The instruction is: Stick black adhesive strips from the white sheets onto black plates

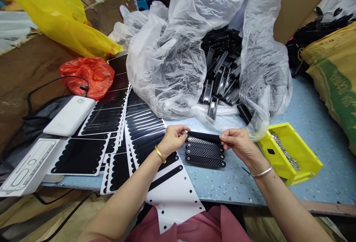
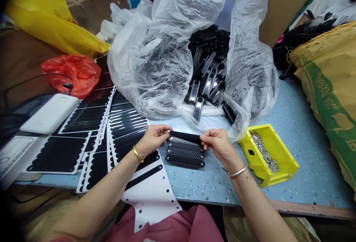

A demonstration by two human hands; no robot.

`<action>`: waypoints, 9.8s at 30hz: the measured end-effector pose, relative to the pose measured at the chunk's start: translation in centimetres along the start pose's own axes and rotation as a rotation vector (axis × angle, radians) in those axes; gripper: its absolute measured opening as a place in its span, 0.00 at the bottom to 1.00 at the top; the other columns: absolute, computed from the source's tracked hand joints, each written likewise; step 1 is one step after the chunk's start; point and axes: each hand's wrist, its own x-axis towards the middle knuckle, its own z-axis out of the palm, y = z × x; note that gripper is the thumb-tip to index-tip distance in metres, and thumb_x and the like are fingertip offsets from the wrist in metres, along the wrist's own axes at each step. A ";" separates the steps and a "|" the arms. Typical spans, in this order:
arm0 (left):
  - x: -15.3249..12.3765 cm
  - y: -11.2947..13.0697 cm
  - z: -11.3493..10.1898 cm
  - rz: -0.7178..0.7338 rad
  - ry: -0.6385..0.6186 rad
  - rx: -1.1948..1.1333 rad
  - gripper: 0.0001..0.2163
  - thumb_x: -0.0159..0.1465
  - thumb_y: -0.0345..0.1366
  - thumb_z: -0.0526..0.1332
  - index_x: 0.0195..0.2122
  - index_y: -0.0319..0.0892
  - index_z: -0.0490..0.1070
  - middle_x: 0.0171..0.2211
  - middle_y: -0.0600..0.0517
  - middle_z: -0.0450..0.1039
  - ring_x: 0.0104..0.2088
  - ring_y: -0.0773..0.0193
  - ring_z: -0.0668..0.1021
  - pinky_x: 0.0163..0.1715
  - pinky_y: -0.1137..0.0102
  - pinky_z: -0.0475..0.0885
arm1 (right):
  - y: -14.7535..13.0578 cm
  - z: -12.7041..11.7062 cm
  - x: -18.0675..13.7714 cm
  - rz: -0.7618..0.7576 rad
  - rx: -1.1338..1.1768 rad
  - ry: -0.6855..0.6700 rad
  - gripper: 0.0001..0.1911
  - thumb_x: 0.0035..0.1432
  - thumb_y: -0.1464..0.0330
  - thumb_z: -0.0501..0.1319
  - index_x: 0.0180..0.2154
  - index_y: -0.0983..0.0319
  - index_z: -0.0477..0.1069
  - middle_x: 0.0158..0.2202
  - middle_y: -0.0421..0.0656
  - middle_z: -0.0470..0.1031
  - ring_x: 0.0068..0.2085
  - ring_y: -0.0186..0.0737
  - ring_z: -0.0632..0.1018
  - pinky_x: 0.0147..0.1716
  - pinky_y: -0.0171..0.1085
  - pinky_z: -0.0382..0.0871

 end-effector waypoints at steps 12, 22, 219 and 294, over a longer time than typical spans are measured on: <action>-0.1 0.6 0.2 -0.059 0.025 -0.011 0.08 0.52 0.28 0.61 0.32 0.37 0.78 0.17 0.56 0.69 0.16 0.72 0.69 0.16 0.77 0.60 | -0.1 0.1 0.0 0.010 0.005 0.016 0.15 0.34 0.64 0.77 0.18 0.65 0.74 0.16 0.40 0.72 0.16 0.30 0.69 0.14 0.30 0.60; 0.1 0.9 1.0 -0.083 0.111 0.022 0.04 0.54 0.31 0.61 0.28 0.38 0.75 0.15 0.58 0.66 0.12 0.73 0.66 0.13 0.78 0.58 | 0.1 0.0 0.1 -0.012 -0.013 0.019 0.15 0.36 0.64 0.76 0.18 0.64 0.73 0.16 0.40 0.71 0.16 0.30 0.69 0.15 0.31 0.59; -9.7 3.5 0.6 -0.163 0.004 -0.136 0.18 0.59 0.50 0.62 0.32 0.37 0.74 0.21 0.49 0.74 0.16 0.69 0.73 0.15 0.77 0.59 | -0.1 1.1 -9.9 -0.383 0.065 0.050 0.08 0.49 0.65 0.72 0.27 0.62 0.79 0.23 0.42 0.74 0.23 0.37 0.76 0.22 0.36 0.71; -2.9 -1.1 0.8 0.165 0.143 0.335 0.10 0.56 0.31 0.59 0.35 0.38 0.80 0.21 0.51 0.75 0.21 0.65 0.76 0.24 0.72 0.71 | 0.6 1.0 -1.9 -0.062 -0.101 0.156 0.09 0.35 0.67 0.72 0.17 0.65 0.75 0.14 0.37 0.68 0.16 0.29 0.65 0.16 0.31 0.55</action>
